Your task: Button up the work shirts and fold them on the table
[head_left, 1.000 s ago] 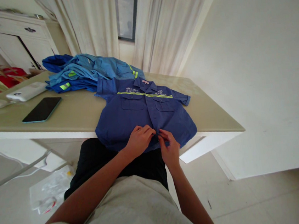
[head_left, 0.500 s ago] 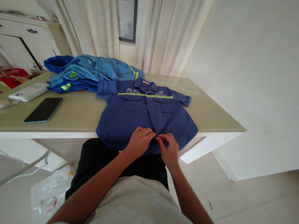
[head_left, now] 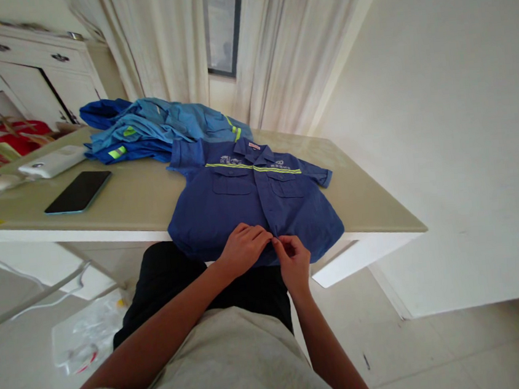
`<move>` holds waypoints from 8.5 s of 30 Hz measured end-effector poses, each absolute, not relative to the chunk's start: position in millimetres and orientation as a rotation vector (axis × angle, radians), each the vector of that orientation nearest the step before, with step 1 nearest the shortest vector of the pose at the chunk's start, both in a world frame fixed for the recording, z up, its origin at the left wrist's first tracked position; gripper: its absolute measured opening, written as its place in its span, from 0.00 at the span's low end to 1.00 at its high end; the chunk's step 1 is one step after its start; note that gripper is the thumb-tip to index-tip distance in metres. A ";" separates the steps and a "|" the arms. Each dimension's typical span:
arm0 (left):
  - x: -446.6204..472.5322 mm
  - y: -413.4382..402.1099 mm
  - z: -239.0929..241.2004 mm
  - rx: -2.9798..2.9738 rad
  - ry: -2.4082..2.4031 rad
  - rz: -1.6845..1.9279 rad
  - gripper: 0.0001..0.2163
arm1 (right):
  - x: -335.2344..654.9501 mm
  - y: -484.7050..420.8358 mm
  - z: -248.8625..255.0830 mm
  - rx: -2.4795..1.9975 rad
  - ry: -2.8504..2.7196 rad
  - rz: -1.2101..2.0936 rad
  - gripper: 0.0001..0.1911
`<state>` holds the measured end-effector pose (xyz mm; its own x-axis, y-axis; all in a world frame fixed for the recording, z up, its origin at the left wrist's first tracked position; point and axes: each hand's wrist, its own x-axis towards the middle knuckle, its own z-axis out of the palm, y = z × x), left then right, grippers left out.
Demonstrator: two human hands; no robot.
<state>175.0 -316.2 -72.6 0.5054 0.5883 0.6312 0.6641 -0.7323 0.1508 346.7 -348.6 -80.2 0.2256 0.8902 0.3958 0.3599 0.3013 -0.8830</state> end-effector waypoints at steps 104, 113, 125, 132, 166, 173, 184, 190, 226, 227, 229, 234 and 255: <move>185.2 -323.8 -51.4 -2.743 -1.919 -2.042 0.07 | 350.3 -345.3 -75.7 -1.117 -1.806 -0.013 0.08; 183.6 -320.0 -55.3 -2.777 -1.974 -2.084 0.10 | 352.9 -346.1 -80.8 -1.123 -1.830 -0.095 0.08; 186.9 -326.1 -52.9 -2.679 -1.894 -2.055 0.15 | 350.3 -346.9 -83.0 -1.099 -1.862 -0.204 0.13; 177.4 -330.6 -54.3 -2.865 -1.400 -1.631 0.22 | 352.2 -346.1 -85.3 -1.097 -1.843 -0.070 0.12; 168.2 -322.1 -64.3 -2.800 -1.026 -0.936 0.13 | 357.2 -331.0 -56.2 -1.305 -1.534 0.457 0.18; 155.5 -314.4 -63.2 -2.422 -1.452 -1.228 0.15 | 334.2 -312.6 -51.1 -1.445 -1.799 -0.016 0.19; 161.0 -315.3 -42.4 -2.392 -1.622 -0.979 0.13 | 365.3 -310.8 -51.1 -1.409 -1.675 0.493 0.17; 183.4 -291.2 -35.1 -2.585 -1.569 -0.992 0.06 | 361.1 -310.6 -46.8 -1.384 -1.620 0.536 0.16; 179.3 -300.9 -44.8 -2.599 -1.637 -1.180 0.04 | 330.7 -319.8 -55.2 -1.398 -1.627 0.181 0.13; 179.2 -301.2 -44.4 -2.599 -1.655 -1.173 0.04 | 330.6 -320.3 -54.0 -1.400 -1.622 0.202 0.13; 178.7 -301.7 -44.1 -2.600 -1.694 -1.172 0.04 | 332.1 -320.9 -51.7 -1.372 -1.598 0.324 0.14; 177.5 -300.5 -45.9 -2.632 -1.721 -1.272 0.05 | 342.7 -315.5 -48.2 -1.282 -1.525 0.761 0.19; 172.1 -292.1 -32.0 -2.700 -2.117 -1.414 0.06 | 341.5 -308.8 -47.3 -1.287 -1.771 0.402 0.09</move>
<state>172.1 -292.1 -32.0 0.1330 0.9700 0.2034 0.5595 -0.2428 0.7925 341.5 -308.8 -47.3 -0.0709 0.8836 0.4629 0.5973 0.4093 -0.6897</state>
